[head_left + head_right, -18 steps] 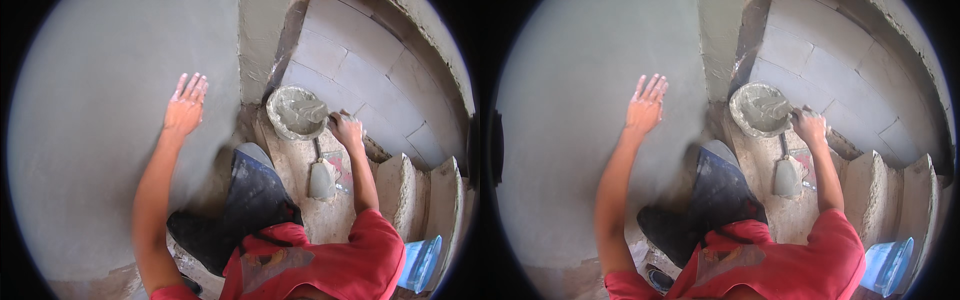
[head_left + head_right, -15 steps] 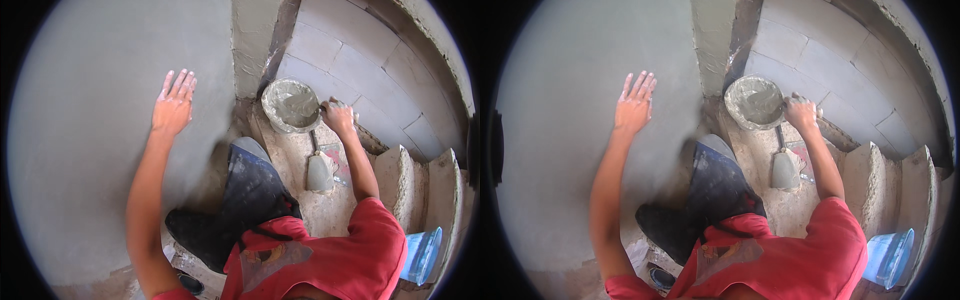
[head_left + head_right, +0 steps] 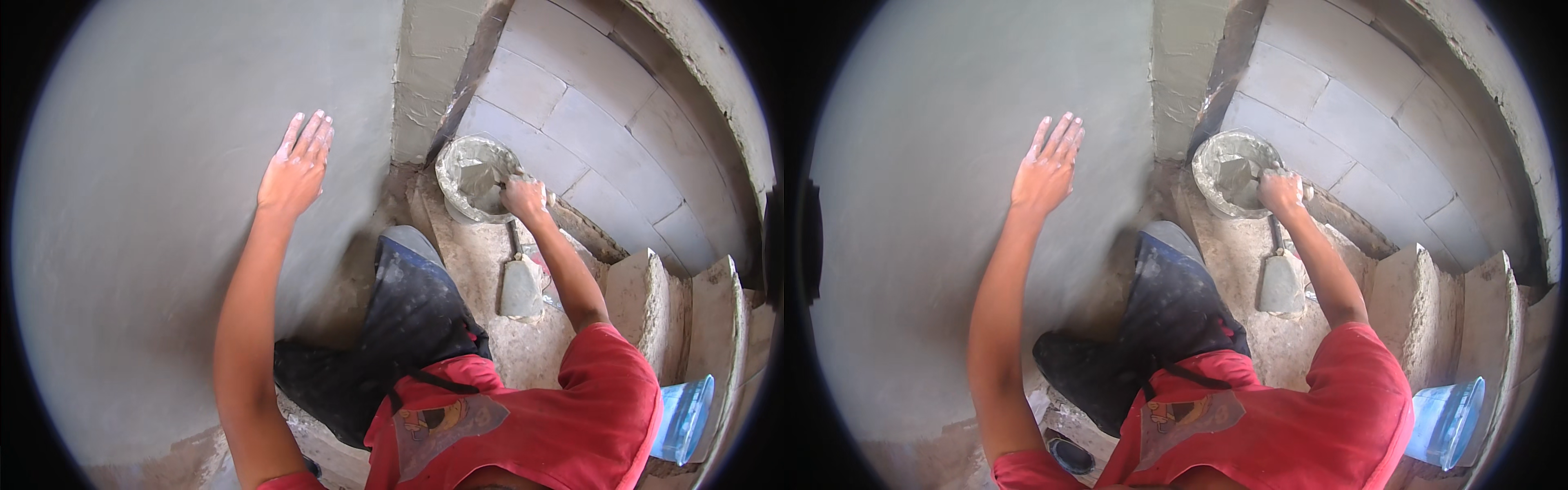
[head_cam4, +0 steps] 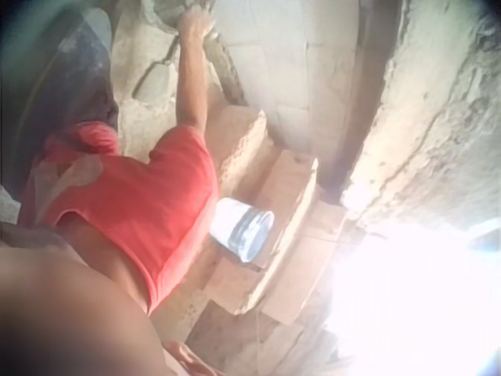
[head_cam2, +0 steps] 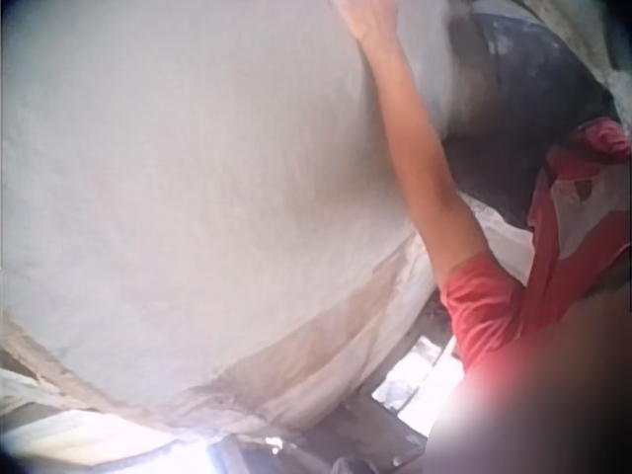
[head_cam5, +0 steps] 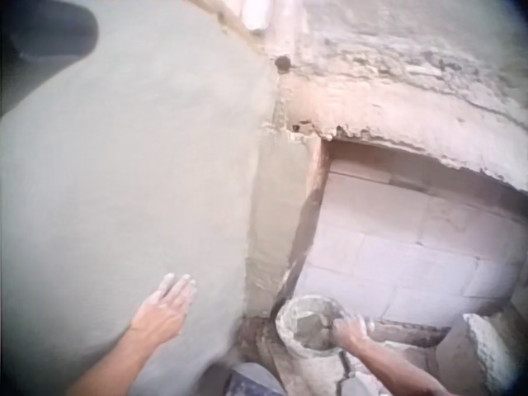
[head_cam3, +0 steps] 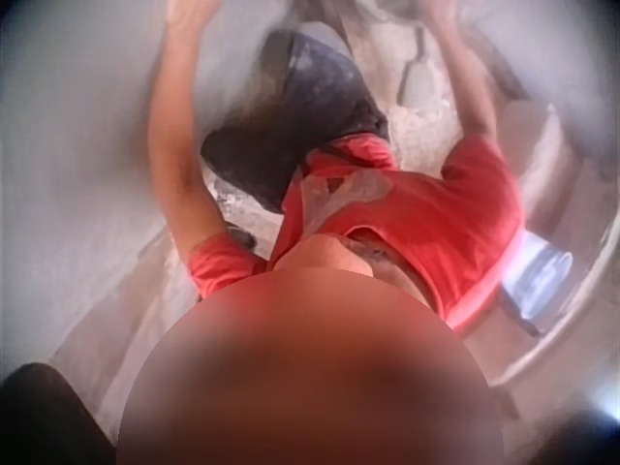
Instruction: The person scoops cement from a bucket with a trowel and applies it to the vertical face and edge of a spiral staircase. They smooth the surface with the trowel and occasionally use their left hand to steady the wall. The work progresses along the stair riser and tread edge.
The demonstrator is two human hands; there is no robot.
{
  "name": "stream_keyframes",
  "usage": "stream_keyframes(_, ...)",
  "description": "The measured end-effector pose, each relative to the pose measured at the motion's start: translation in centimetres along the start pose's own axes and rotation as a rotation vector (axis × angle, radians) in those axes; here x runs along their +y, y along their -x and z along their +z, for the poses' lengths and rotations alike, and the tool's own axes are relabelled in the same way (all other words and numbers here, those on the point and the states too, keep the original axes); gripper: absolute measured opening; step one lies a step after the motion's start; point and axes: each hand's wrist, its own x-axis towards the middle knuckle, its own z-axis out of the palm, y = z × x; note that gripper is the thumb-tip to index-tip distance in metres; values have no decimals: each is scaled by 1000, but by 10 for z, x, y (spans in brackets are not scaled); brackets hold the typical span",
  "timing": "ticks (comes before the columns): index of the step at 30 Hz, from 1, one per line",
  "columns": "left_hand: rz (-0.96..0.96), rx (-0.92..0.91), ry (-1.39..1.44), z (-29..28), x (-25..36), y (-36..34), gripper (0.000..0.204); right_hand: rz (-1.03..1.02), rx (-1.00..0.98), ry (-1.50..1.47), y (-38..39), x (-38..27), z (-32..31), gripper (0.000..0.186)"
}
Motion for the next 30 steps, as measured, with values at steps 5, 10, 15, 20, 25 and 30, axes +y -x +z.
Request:
stream_keyframes(5,-1,11,13,7,1,0,69,100,-51,-276,19,12,-7,47)
stream_keyframes(10,-14,35,24,13,4,1,69,190,84,-607,27,37,7,58)
stream_keyframes(15,0,8,49,12,2,3,69,146,264,-863,33,45,18,36)
stream_keyframes(20,-26,52,46,16,5,1,73,79,287,-940,28,21,-7,37)
stream_keyframes(25,-16,19,-30,19,7,4,74,31,207,-765,6,-16,-41,45)
stream_keyframes(30,-21,30,14,17,6,1,70,-44,306,-175,20,7,-70,34)
